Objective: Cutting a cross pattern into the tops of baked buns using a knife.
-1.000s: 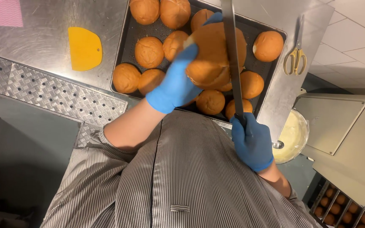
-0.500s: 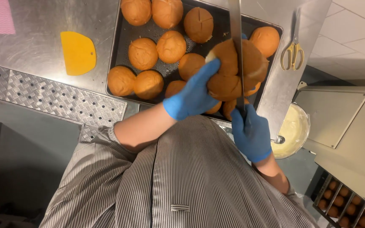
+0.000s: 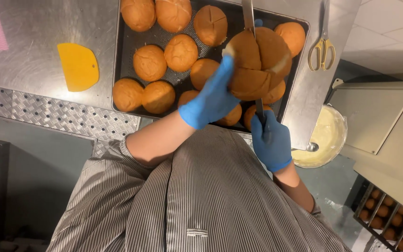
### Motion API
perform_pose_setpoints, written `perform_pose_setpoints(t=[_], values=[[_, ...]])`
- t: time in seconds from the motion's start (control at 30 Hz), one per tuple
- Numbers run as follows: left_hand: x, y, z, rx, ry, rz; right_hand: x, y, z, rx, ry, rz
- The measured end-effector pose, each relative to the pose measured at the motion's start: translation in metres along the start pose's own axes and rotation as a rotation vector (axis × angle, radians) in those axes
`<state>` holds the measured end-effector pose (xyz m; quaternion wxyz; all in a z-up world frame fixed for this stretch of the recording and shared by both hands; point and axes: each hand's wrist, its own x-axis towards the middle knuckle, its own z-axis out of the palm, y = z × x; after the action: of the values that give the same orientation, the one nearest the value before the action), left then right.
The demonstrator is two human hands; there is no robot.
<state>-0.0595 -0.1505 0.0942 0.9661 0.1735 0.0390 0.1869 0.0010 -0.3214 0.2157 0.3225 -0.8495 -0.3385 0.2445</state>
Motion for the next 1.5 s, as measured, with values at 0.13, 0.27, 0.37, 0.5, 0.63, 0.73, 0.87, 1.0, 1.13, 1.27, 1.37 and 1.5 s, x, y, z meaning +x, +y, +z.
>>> perform_pose_setpoints(t=[0.13, 0.27, 0.37, 0.5, 0.63, 0.73, 0.87, 1.0, 1.13, 1.27, 1.37, 1.5], values=[[0.025, 0.032, 0.044, 0.094, 0.154, 0.003, 0.003, 0.027, -0.003, -0.131, 0.061, -0.104], [0.071, 0.038, 0.028, 0.105, 0.295, 0.048, -0.003, 0.045, -0.026, 0.018, 0.057, 0.046], [0.122, 0.023, -0.041, 0.344, 0.308, 0.137, -0.006, 0.075, -0.043, 0.230, 0.073, 0.283], [0.169, 0.022, -0.110, 1.383, 0.280, 0.144, 0.002, 0.113, -0.064, 0.392, 0.182, 0.340], [0.176, 0.035, -0.096, 2.109, 0.160, 0.182, 0.007, 0.137, -0.072, 0.453, 0.285, 0.406], [0.187, 0.019, -0.049, 2.396, -0.043, 0.255, 0.007, 0.150, -0.074, 0.472, 0.341, 0.412], [0.217, -0.036, -0.042, 2.420, -0.325, 0.309, 0.008, 0.155, -0.071, 0.477, 0.381, 0.434], [0.244, -0.052, -0.045, 2.264, -0.395, 0.009, 0.005, 0.158, -0.067, 0.544, 0.422, 0.335], [0.225, -0.026, -0.018, 1.996, -0.394, -0.014, 0.026, 0.135, -0.071, 0.523, 0.464, 0.413], [0.159, 0.023, 0.042, 1.616, -0.601, 0.128, 0.053, 0.111, -0.062, 0.653, 0.483, 0.375], [0.110, 0.050, 0.076, 1.469, -0.670, 0.197, 0.069, 0.097, -0.049, 0.854, 0.403, 0.375], [0.054, 0.059, 0.079, 0.973, -0.336, 0.325, 0.066, 0.019, -0.036, 1.284, 0.203, 0.265]])
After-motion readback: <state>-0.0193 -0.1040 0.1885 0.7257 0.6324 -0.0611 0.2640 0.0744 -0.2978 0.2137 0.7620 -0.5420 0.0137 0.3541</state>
